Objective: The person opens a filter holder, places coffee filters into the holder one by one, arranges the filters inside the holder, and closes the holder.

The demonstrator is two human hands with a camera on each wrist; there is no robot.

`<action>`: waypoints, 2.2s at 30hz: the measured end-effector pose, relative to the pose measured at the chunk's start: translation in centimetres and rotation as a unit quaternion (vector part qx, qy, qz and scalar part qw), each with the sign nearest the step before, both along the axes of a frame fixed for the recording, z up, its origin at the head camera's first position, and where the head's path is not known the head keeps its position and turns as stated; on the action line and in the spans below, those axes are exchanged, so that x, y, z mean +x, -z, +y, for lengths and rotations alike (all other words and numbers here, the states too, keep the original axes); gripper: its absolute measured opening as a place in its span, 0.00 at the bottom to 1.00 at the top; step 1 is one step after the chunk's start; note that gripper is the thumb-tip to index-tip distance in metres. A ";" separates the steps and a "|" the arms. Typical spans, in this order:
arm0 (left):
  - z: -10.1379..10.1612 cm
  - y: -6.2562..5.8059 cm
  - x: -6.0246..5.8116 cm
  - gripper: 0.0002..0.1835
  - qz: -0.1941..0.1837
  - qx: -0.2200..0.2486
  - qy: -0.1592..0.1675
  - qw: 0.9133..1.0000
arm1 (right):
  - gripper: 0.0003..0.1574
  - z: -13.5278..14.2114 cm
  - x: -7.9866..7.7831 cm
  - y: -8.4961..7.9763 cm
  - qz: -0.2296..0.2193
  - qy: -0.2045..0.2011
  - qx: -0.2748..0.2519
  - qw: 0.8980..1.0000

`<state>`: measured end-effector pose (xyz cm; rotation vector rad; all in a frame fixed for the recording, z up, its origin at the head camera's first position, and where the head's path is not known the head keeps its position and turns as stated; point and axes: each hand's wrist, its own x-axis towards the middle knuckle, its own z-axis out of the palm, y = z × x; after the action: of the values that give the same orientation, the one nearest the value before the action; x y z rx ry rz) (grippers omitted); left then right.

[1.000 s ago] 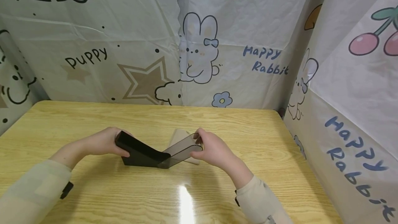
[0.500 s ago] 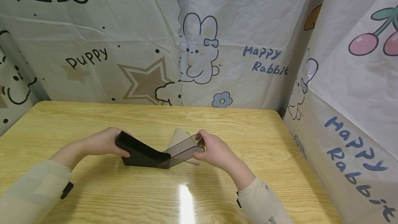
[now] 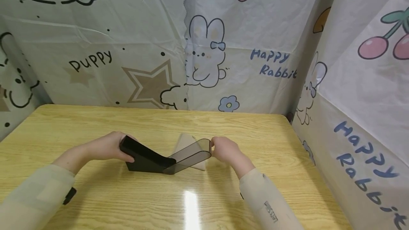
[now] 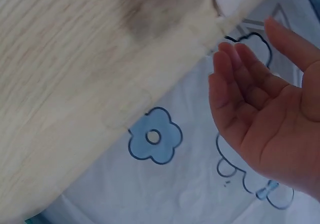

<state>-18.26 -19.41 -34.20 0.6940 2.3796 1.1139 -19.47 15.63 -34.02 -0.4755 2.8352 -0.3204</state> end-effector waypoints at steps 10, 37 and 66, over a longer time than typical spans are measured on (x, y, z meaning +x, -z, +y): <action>0.0 0.1 0.0 0.18 -0.005 -0.004 -0.007 1.000 | 0.26 -1.2 -4.8 4.7 -0.064 0.023 -0.025 0.997; -0.2 0.3 -0.1 0.16 0.001 0.000 -0.004 1.000 | 0.12 -2.9 -2.2 1.4 -0.017 0.128 -0.054 0.990; 0.5 0.3 0.1 0.15 0.004 -0.003 -0.001 1.000 | 0.14 0.8 -2.1 -7.6 0.062 0.092 -0.240 0.964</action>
<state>-18.19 -18.94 -34.48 0.6943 2.3910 1.1056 -21.53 16.42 -26.46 -0.3264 2.9157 -1.0648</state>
